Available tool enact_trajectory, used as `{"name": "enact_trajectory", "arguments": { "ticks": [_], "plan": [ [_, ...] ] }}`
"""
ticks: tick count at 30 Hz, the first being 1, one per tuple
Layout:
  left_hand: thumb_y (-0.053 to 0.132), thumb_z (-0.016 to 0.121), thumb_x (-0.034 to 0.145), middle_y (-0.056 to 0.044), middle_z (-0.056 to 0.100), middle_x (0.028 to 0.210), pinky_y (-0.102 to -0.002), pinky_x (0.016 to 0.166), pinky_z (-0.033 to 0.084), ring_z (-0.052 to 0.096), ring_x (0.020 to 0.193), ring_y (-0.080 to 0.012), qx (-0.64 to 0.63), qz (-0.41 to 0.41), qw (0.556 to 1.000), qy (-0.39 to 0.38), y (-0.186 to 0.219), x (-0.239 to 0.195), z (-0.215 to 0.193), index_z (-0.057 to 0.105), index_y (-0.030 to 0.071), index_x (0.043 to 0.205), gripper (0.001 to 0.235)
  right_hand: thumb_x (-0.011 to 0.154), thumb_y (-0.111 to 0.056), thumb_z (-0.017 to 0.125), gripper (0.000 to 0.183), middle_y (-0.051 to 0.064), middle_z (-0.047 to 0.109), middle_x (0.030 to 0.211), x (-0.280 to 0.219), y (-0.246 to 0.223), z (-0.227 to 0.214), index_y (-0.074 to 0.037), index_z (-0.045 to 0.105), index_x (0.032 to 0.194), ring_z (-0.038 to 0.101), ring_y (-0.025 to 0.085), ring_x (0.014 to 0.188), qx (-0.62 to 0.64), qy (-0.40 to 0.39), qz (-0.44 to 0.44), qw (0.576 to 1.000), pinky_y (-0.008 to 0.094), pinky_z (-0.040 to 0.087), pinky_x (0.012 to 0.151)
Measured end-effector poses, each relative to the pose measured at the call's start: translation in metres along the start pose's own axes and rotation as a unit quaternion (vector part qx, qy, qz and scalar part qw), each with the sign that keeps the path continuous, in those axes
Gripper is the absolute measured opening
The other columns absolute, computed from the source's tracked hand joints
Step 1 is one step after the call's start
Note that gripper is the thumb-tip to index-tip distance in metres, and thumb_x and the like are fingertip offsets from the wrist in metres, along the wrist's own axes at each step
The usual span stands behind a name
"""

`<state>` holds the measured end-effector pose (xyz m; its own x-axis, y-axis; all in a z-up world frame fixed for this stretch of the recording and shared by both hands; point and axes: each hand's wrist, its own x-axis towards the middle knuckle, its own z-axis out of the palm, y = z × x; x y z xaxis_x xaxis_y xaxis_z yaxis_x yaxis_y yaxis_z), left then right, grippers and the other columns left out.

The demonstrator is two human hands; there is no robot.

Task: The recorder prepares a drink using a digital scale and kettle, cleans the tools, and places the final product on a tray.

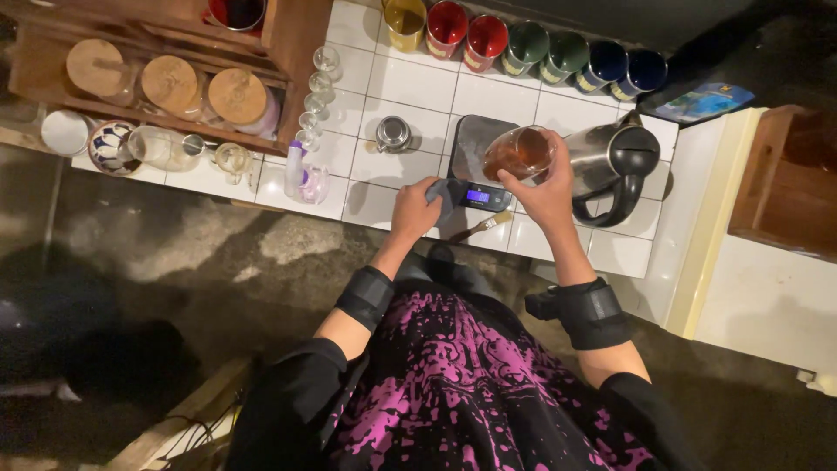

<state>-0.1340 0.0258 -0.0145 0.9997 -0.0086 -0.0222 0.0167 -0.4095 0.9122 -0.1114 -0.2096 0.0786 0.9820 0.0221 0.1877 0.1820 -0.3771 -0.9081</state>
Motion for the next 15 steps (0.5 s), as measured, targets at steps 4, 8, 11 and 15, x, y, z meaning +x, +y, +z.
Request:
{"name": "enact_trajectory", "arguments": {
  "ticks": [4,8,11,15],
  "plan": [
    [0.011,0.069,0.081,-0.023,0.074,0.097,-0.048,0.082,0.057,0.069,0.097,-0.044,0.017,-0.033,0.999,0.035,-0.027,0.002,-0.02,0.074,0.005,0.112,0.032,0.082,-0.012,0.09,0.083,0.012,0.052,0.143,0.012,0.017,0.023,-0.004,0.04,0.148,0.057,0.023,0.135,0.027,-0.014,0.014,0.999,0.039,0.054,0.111],
    [0.011,0.07,0.082,-0.023,0.073,0.099,-0.047,0.083,0.057,0.07,0.098,-0.043,0.024,-0.055,0.998,0.036,-0.048,0.01,-0.036,0.073,0.005,0.112,0.031,0.079,-0.012,0.091,0.085,0.012,0.053,0.141,0.03,0.029,0.044,-0.004,0.039,0.146,0.058,0.023,0.133,0.011,-0.021,0.011,1.0,0.039,0.054,0.111],
    [0.011,0.07,0.081,-0.023,0.074,0.098,-0.047,0.082,0.056,0.069,0.096,-0.0435,0.046,-0.058,0.997,0.037,-0.061,0.013,-0.049,0.073,0.004,0.113,0.032,0.079,-0.013,0.092,0.085,0.013,0.056,0.139,0.044,0.036,0.063,-0.004,0.041,0.146,0.059,0.025,0.131,-0.013,-0.031,-0.005,0.999,0.039,0.052,0.112],
    [0.01,0.07,0.081,-0.023,0.074,0.099,-0.047,0.082,0.056,0.07,0.093,-0.0428,0.062,-0.049,0.996,0.032,-0.072,0.022,-0.06,0.073,0.004,0.114,0.034,0.078,-0.017,0.095,0.085,0.016,0.057,0.139,0.066,0.055,0.085,-0.003,0.044,0.145,0.059,0.03,0.132,-0.087,-0.034,-0.046,0.995,0.042,0.049,0.113]
  ]
}}
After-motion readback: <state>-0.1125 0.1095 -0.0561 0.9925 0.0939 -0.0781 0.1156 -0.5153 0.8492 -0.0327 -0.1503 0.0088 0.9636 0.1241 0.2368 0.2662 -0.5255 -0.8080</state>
